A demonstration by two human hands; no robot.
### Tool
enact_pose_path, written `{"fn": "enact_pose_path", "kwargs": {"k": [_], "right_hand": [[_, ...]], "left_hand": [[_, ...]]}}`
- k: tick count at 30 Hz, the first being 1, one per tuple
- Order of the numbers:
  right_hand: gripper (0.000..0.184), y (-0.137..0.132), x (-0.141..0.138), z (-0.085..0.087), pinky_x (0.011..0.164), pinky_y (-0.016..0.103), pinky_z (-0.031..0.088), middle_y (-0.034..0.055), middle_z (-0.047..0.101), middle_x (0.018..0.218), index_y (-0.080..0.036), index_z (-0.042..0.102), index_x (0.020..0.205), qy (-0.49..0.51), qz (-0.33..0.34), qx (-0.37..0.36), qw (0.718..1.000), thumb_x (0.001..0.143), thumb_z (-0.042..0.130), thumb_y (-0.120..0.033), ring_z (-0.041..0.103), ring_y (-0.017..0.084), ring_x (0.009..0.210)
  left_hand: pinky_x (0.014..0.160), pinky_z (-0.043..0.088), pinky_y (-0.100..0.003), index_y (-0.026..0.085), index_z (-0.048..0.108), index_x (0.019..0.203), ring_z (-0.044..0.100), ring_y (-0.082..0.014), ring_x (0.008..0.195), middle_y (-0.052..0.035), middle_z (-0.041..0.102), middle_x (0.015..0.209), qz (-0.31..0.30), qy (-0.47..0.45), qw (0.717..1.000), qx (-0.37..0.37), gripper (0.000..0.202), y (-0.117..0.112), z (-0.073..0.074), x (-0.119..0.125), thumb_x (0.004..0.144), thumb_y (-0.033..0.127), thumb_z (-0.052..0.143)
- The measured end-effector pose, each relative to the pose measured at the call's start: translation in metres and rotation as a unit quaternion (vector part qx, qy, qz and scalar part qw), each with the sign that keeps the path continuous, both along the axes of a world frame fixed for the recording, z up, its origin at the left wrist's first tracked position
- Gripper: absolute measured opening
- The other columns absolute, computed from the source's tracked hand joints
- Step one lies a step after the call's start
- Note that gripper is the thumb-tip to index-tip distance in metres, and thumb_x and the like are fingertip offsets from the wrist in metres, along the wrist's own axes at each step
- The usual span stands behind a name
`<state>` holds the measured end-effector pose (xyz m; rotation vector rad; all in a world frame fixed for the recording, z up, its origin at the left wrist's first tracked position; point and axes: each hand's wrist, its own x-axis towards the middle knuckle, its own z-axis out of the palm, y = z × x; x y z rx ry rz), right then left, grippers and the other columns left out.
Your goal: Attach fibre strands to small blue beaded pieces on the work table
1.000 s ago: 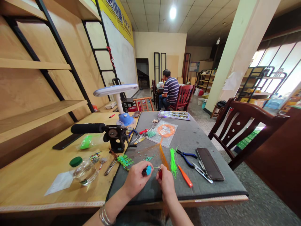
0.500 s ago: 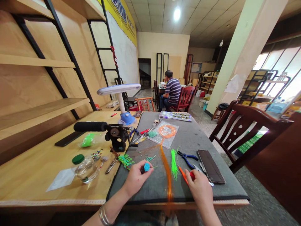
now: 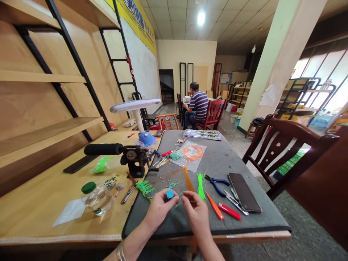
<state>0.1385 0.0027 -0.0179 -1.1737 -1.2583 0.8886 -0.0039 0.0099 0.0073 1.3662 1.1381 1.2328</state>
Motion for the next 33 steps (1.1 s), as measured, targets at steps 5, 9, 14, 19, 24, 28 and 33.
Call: {"fn": "enact_pose_path", "kwargs": {"k": [5,9,14,19,24,28,33], "right_hand": [[0.036,0.006,-0.012,0.009,0.06,0.027,0.049,0.0053,0.068,0.066,-0.016,0.069,0.07,0.04,0.001,-0.015,0.999,0.067,0.07,-0.052,0.061,0.019,0.063],[0.036,0.008,-0.007,0.011,0.061,0.027,0.048,0.0053,0.068,0.065,-0.017,0.069,0.066,0.03,-0.003,-0.012,0.999,0.067,0.07,-0.052,0.06,0.02,0.065],[0.037,0.009,0.0,0.014,0.074,0.033,0.05,0.0094,0.073,0.08,-0.018,0.074,0.081,0.069,0.031,-0.043,0.996,0.064,0.073,-0.051,0.065,0.025,0.08],[0.048,0.009,0.003,0.009,0.067,0.029,0.049,0.0098,0.072,0.099,-0.02,0.069,0.105,0.128,0.012,-0.09,0.988,0.067,0.072,-0.05,0.064,0.023,0.084],[0.043,0.005,-0.014,-0.001,0.054,0.024,0.044,0.0072,0.072,0.087,-0.018,0.072,0.091,0.13,0.022,-0.12,0.984,0.062,0.074,-0.05,0.062,0.021,0.074],[0.033,0.007,-0.025,0.002,0.05,0.021,0.041,0.0037,0.068,0.072,-0.017,0.07,0.075,0.151,0.037,-0.112,0.981,0.064,0.074,-0.047,0.058,0.016,0.066],[0.032,0.011,-0.018,0.007,0.055,0.022,0.047,0.0037,0.067,0.076,-0.017,0.065,0.073,0.201,0.052,-0.112,0.972,0.066,0.074,-0.047,0.061,0.017,0.071]], "left_hand": [[0.062,0.042,-0.025,0.014,0.061,0.066,0.053,-0.0149,0.062,-0.0019,0.061,0.063,-0.008,-0.023,1.0,-0.008,0.015,0.0,-0.003,0.0,0.071,0.027,0.066],[0.059,0.04,-0.023,0.014,0.061,0.064,0.05,-0.0129,0.058,-0.0002,0.059,0.059,-0.015,-0.02,1.0,-0.015,0.013,-0.001,-0.002,-0.001,0.07,0.025,0.067],[0.045,0.032,-0.021,0.014,0.061,0.064,0.041,-0.0087,0.046,0.0017,0.056,0.054,-0.012,-0.035,0.998,-0.053,0.017,0.0,-0.002,0.0,0.068,0.029,0.068],[0.043,0.028,-0.019,0.013,0.062,0.069,0.04,-0.0067,0.044,-0.0003,0.061,0.06,0.002,-0.11,0.99,-0.088,0.024,0.002,-0.003,0.001,0.067,0.035,0.071],[0.044,0.027,-0.019,0.012,0.062,0.07,0.04,-0.0053,0.044,0.0008,0.059,0.059,-0.007,-0.157,0.982,-0.108,0.03,0.002,-0.004,0.004,0.064,0.039,0.075],[0.041,0.022,-0.018,0.012,0.06,0.068,0.039,-0.0047,0.044,0.0034,0.053,0.055,-0.008,-0.169,0.976,-0.137,0.031,0.0,-0.005,0.005,0.062,0.039,0.076],[0.04,0.013,-0.017,0.014,0.059,0.075,0.041,-0.0043,0.048,0.002,0.057,0.064,-0.028,-0.223,0.956,-0.188,0.026,0.001,-0.009,0.0,0.063,0.032,0.073]]}}
